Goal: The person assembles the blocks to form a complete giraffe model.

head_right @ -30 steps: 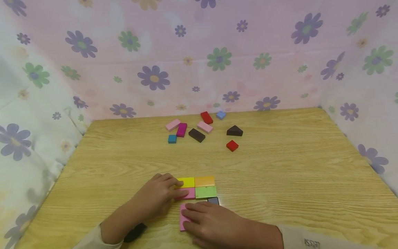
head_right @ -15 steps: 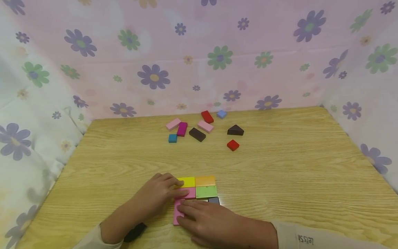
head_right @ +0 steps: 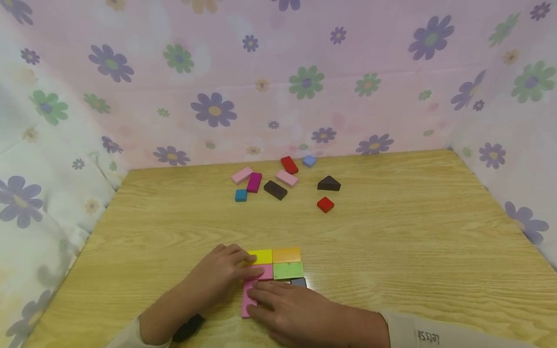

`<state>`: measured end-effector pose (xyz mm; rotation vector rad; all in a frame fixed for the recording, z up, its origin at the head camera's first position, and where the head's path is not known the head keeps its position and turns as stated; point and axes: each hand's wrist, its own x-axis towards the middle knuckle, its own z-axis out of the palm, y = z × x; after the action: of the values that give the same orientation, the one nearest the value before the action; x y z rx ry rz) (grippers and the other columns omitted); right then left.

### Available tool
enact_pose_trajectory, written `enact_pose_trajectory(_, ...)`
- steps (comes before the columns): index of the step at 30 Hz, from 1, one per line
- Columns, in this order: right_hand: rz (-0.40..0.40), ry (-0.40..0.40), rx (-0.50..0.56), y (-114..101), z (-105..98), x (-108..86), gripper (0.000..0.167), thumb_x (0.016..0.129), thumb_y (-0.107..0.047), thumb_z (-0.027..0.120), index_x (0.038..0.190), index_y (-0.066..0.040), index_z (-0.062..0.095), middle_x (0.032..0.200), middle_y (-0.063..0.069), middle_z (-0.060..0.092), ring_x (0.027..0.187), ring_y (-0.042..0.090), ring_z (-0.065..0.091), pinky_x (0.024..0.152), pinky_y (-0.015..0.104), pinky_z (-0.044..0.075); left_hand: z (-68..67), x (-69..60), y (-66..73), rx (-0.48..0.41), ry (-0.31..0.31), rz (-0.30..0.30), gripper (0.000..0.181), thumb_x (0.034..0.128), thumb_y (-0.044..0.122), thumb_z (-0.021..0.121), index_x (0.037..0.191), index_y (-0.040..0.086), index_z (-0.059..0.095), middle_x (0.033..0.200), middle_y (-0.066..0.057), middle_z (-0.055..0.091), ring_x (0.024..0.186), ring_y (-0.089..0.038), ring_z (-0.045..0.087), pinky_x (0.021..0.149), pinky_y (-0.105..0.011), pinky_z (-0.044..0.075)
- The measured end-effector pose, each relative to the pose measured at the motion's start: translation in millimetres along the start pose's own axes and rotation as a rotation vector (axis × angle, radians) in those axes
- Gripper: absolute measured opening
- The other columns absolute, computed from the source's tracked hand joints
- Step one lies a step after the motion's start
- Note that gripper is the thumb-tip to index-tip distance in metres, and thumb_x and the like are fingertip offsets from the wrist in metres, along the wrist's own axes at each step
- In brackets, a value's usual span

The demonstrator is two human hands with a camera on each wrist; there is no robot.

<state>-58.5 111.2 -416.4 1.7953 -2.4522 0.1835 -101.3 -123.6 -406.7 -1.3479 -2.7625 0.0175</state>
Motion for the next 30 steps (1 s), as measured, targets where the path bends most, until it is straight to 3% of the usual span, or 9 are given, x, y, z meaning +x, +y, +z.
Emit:
enact_pose_trajectory(14,-0.009,0.002,-0.023,-1.1,-0.4,-1.2,0.052,0.093,-0.032,0.069,0.139,-0.013,0.055,0.148,0.007,0.053,0.139,0.022,0.05,0.107,0.034,0.047,3.0,-0.7,-0.2,0.01,0.037,0.009,0.038,0.0912,0.017,0.07,0.123,0.037,0.071,0.118,0.006,0.071,0.11,-0.016,0.061,0.087,-0.035,0.05)
enact_pose_trajectory(22,-0.007,0.034,0.003,-1.7,0.6,-1.2,0.049,0.091,-0.029,0.07,0.136,-0.017,0.056,0.145,0.006,0.054,0.136,0.02,0.053,0.107,0.033,0.048,1.3,-0.3,-0.1,-0.011,0.006,0.003,0.038,0.0923,0.017,0.07,0.124,0.037,0.071,0.119,0.005,0.07,0.111,-0.016,0.061,0.088,-0.035,0.05)
enact_pose_trajectory(30,-0.027,0.155,-0.002,3.0,-8.1,-4.3,0.03,0.093,-0.027,0.068,0.121,-0.021,0.065,0.129,-0.004,0.061,0.126,0.013,0.057,0.104,0.028,0.048,1.7,0.4,-0.7,-0.015,0.02,0.003,0.038,0.0931,0.015,0.069,0.124,0.037,0.071,0.117,0.005,0.071,0.109,-0.015,0.061,0.087,-0.033,0.05)
